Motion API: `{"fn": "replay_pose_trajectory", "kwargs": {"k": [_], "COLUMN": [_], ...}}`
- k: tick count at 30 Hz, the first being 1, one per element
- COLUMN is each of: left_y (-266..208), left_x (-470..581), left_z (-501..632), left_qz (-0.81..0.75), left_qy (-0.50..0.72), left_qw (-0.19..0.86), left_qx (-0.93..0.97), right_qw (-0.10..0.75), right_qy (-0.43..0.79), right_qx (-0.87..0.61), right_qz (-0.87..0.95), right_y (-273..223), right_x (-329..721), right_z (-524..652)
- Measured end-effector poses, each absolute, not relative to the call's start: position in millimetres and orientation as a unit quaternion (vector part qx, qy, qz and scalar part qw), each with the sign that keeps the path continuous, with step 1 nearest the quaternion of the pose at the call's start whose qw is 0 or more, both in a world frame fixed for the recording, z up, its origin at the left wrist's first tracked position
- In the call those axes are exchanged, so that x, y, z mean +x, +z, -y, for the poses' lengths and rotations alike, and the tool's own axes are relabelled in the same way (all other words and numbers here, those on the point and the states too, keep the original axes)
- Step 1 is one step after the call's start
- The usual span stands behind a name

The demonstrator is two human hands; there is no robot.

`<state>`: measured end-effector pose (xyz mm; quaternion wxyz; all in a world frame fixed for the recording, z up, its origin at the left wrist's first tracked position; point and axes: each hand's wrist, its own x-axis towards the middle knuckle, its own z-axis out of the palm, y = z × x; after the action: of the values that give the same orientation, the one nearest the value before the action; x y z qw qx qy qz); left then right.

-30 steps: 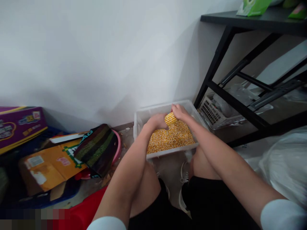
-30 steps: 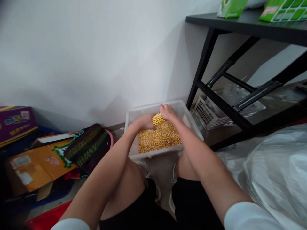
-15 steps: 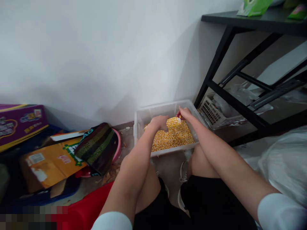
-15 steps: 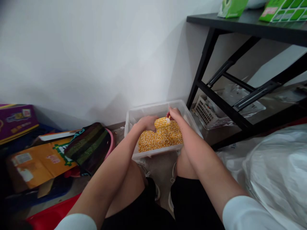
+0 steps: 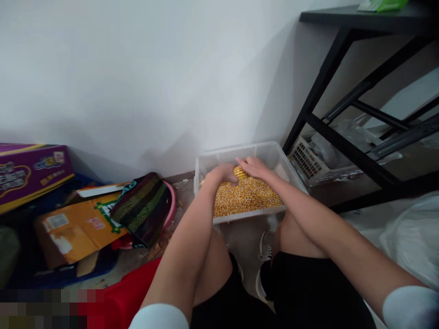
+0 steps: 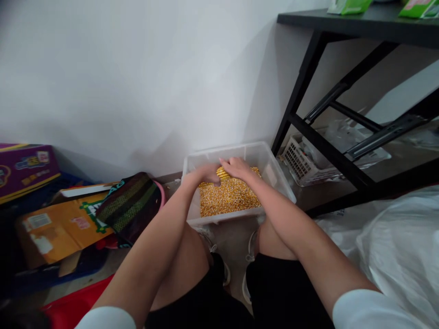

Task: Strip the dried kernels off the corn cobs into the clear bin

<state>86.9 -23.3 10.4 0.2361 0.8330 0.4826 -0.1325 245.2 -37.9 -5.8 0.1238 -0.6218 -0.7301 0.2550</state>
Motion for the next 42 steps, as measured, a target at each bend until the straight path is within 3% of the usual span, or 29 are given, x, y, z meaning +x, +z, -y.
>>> {"fn": "replay_pose_trajectory", "kwargs": {"k": [7, 13, 20, 27, 33, 36, 42], "left_y": [21.3, 25.7, 21.3, 15.1, 23.2, 25.3, 18.7], "left_x": [95.8, 101.8, 105.8, 94.5, 97.1, 101.9, 108.2], "left_z": [41.9, 53.2, 43.4, 27.4, 36.5, 41.9, 37.3], "left_qz": [-0.508, -0.463, -0.479, -0.492, -0.503, -0.491, -0.501], "left_qy": [-0.090, -0.070, -0.109, -0.099, -0.097, -0.095, -0.130], "left_qw": [0.119, 0.054, 0.154, 0.240, 0.186, 0.134, 0.146], "left_qx": [0.849, 0.882, 0.857, 0.831, 0.839, 0.855, 0.843], "right_qw": [0.089, 0.148, 0.155, 0.133, 0.138, 0.170, 0.198], "right_qy": [0.213, 0.277, 0.481, 0.279, 0.254, 0.301, 0.446], "right_qx": [-0.625, -0.661, -0.647, -0.633, -0.635, -0.649, -0.676], "right_qz": [0.746, 0.681, 0.572, 0.710, 0.717, 0.678, 0.552], "right_y": [-3.8, -13.0, -19.0, -8.5, -4.9, -14.2, -32.8], "right_x": [249.8, 263.9, 277.0, 259.1, 259.4, 266.6, 275.2], "right_z": [29.4, 23.3, 19.6, 27.5, 24.9, 19.3, 9.4]}}
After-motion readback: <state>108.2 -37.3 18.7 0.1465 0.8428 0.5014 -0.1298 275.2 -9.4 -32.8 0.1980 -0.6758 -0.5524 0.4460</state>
